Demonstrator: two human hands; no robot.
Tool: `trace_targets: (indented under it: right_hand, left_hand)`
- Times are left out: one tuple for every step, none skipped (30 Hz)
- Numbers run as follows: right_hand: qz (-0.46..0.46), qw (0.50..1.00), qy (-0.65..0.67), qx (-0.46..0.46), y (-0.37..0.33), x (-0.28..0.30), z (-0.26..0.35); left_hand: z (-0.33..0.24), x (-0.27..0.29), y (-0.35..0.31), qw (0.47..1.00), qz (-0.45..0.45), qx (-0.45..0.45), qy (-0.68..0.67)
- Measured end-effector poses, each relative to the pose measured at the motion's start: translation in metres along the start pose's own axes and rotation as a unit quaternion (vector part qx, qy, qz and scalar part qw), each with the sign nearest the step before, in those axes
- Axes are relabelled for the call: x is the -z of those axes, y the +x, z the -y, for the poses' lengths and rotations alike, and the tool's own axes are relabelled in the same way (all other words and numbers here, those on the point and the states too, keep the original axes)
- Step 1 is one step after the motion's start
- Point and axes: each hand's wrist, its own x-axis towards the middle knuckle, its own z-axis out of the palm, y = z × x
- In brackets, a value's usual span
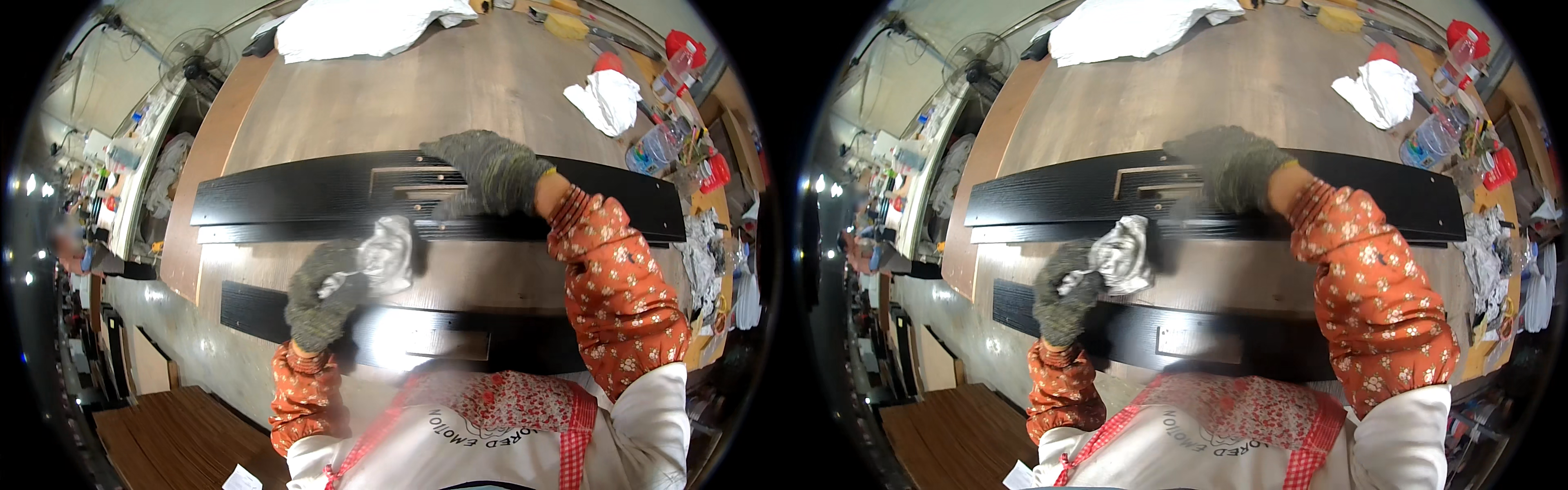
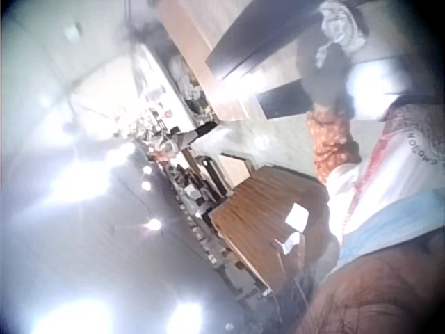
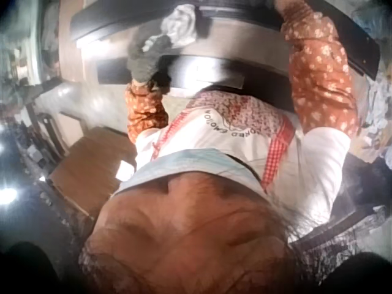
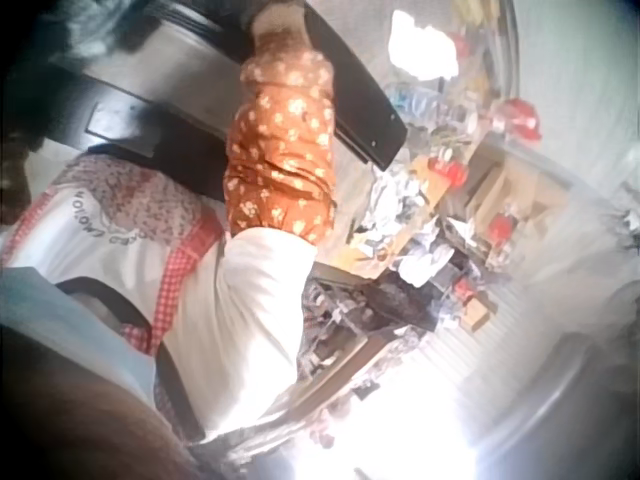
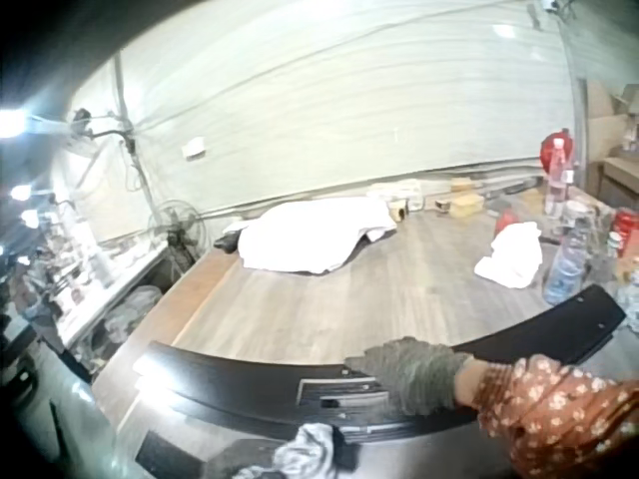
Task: The person wipes and scrubs several long black wooden parts on a workbench using a white cloth and a yellow sponge. They repeatedly flip the parts to clean both sides and edges, then stack the cleaned pieces together.
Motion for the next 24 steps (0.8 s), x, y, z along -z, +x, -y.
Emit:
trace_targets:
  right_hand:
    - [-0.014, 0.999, -0.03, -0.006, -0.006, -0.002, 0.002]
    - [-0.028, 0.998, -0.06, -0.014, -0.013, -0.005, 0.008]
    - [-0.042, 0.995, -0.092, -0.024, -0.025, -0.004, 0.015]
    - [-0.088, 0.991, -0.096, -0.033, -0.039, -0.005, 0.018]
    - [-0.156, 0.983, -0.097, -0.019, -0.046, -0.019, 0.016]
    - [-0.222, 0.969, -0.103, -0.011, -0.058, -0.033, 0.015]
    - [-0.264, 0.964, -0.028, 0.005, -0.071, -0.036, 0.021]
    - [-0.311, 0.949, 0.047, 0.024, -0.086, -0.037, 0.03]
    - [-0.296, 0.942, 0.152, 0.04, -0.106, -0.03, 0.044]
    - [-0.322, 0.919, 0.223, 0.044, -0.12, -0.037, 0.054]
    - [-0.334, 0.908, 0.25, 0.042, -0.132, -0.046, 0.064]
    - [-0.369, 0.889, 0.267, 0.056, -0.134, -0.062, 0.066]
    - [-0.408, 0.865, 0.281, 0.075, -0.136, -0.078, 0.063]
    - [-0.477, 0.799, 0.355, 0.088, -0.136, -0.09, 0.059]
    - [-0.499, 0.813, 0.291, 0.07, -0.146, -0.09, 0.053]
    - [-0.523, 0.823, 0.218, 0.039, -0.169, -0.089, 0.039]
    - [-0.541, 0.828, 0.147, 0.011, -0.194, -0.088, 0.023]
    - [-0.554, 0.829, 0.079, -0.015, -0.219, -0.088, 0.009]
    - [-0.543, 0.828, 0.117, -0.078, -0.239, -0.087, 0.009]
    - [-0.529, 0.822, 0.155, -0.143, -0.259, -0.086, 0.01]
    - [-0.482, 0.789, 0.298, -0.238, -0.279, -0.075, 0.028]
    - [-0.461, 0.792, 0.29, -0.275, -0.288, -0.081, 0.04]
    - [-0.435, 0.798, 0.28, -0.308, -0.296, -0.086, 0.051]
    - [-0.416, 0.82, 0.25, -0.302, -0.297, -0.094, 0.061]
  left_hand:
    - [-0.012, 0.002, 0.001, 0.997, -0.027, 0.075, -0.008]
    - [-0.022, 0.002, 0.005, 0.996, -0.071, 0.057, 0.015]
    - [-0.032, 0.0, 0.008, 0.992, -0.115, 0.037, 0.036]
    - [-0.035, -0.001, 0.012, 0.991, -0.118, -0.001, 0.065]
    - [-0.034, 0.002, 0.015, 0.987, -0.121, -0.041, 0.092]
    - [-0.021, 0.004, 0.011, 0.978, -0.151, -0.038, 0.138]
    - [-0.024, -0.006, 0.013, 0.979, -0.16, -0.028, 0.12]
    - [-0.024, -0.015, 0.015, 0.985, -0.133, -0.046, 0.103]
    - [-0.02, -0.028, 0.018, 0.989, -0.106, -0.062, 0.082]
    - [-0.029, -0.05, 0.016, 0.996, -0.091, 0.008, -0.024]
    - [-0.021, -0.07, 0.016, 0.993, -0.035, 0.03, -0.109]
    - [-0.038, -0.104, 0.015, 0.985, 0.047, 0.039, -0.162]
    - [-0.06, -0.133, 0.014, 0.969, 0.126, 0.044, -0.207]
    - [-0.061, -0.143, 0.013, 0.961, 0.197, 0.033, -0.192]
    - [-0.06, -0.144, 0.007, 0.953, 0.252, 0.021, -0.167]
    - [-0.054, -0.149, 0.003, 0.937, 0.316, 0.004, -0.149]
    - [-0.047, -0.152, -0.003, 0.919, 0.374, -0.011, -0.126]
    - [-0.044, -0.154, -0.007, 0.898, 0.427, -0.024, -0.1]
    - [-0.047, -0.164, -0.008, 0.893, 0.439, -0.061, -0.076]
    - [-0.05, -0.172, -0.009, 0.886, 0.449, -0.097, -0.052]
    - [-0.052, -0.181, -0.012, 0.89, 0.435, -0.135, -0.011]
    - [-0.055, -0.191, -0.015, 0.891, 0.419, -0.172, 0.03]
    - [-0.041, -0.193, -0.027, 0.887, 0.415, -0.186, 0.086]
    - [-0.033, -0.191, -0.04, 0.878, 0.41, -0.197, 0.147]
